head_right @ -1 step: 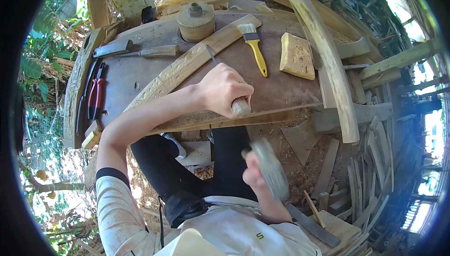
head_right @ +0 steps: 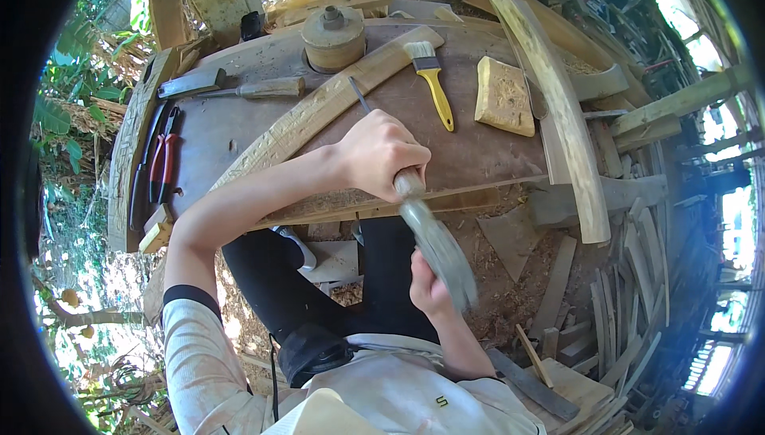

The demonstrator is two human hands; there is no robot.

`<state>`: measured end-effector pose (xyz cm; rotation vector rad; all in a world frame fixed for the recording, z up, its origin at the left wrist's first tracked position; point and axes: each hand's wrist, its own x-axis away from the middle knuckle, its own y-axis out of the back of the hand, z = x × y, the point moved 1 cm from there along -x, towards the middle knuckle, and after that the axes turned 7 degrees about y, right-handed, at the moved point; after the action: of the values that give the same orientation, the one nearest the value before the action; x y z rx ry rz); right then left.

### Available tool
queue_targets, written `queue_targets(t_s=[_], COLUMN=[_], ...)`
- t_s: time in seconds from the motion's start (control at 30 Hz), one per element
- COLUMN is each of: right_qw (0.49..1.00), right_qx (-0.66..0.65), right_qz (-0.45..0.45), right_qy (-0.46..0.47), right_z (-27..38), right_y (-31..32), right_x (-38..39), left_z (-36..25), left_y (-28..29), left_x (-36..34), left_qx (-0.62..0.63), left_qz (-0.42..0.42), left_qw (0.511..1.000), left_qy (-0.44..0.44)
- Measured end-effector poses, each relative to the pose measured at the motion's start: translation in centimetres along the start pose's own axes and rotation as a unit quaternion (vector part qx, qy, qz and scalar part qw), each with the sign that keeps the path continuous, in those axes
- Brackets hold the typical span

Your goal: The person uses a chisel and hammer to carve a long wooden plank on a workbench, then smooths the surface with a sanding block. The person holds the plank, taps the chisel repeatedly, and rubs the plank with the sanding block.

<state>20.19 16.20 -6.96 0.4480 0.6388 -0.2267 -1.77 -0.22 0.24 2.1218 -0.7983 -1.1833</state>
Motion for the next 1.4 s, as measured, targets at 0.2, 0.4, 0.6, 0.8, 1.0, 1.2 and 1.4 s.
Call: queue_targets(t_s=[0.2,0.4,0.6,0.8,1.0,1.2,1.4], right_qw=[0.984,0.992,0.988,0.978,0.95,0.965,0.952], right_qx=[-0.083,-0.114,-0.142,-0.191,-0.225,-0.22,-0.251], right_qz=[-0.108,-0.061,-0.01,-0.089,-0.214,-0.09,-0.081], right_qy=[0.113,0.0,-0.062,-0.004,-0.014,-0.107,-0.152], right_z=[-1.0,-0.6,-1.2,-1.3,-0.1,-0.7,0.0], right_y=[-1.3,-1.9,-2.6,-3.2,-3.9,-3.5,-3.5], right_x=[2.2,1.3,1.3,2.1,1.9,1.7,1.1], left_z=[-0.1,0.4,0.4,0.3,0.7,0.8,1.2], left_y=[-0.9,-1.2,-1.8,-2.0,-2.2,-2.1,-2.5], left_x=[0.1,0.4,0.4,0.1,0.3,0.5,0.8], left_qx=[0.0,-0.017,-0.042,-0.055,-0.076,-0.079,-0.08], left_qz=[-0.008,0.052,0.056,0.067,0.099,0.11,0.09], left_qw=[1.0,0.998,0.997,0.996,0.992,0.991,0.993], left_qy=[-0.017,0.001,-0.018,-0.021,-0.011,-0.011,-0.021])
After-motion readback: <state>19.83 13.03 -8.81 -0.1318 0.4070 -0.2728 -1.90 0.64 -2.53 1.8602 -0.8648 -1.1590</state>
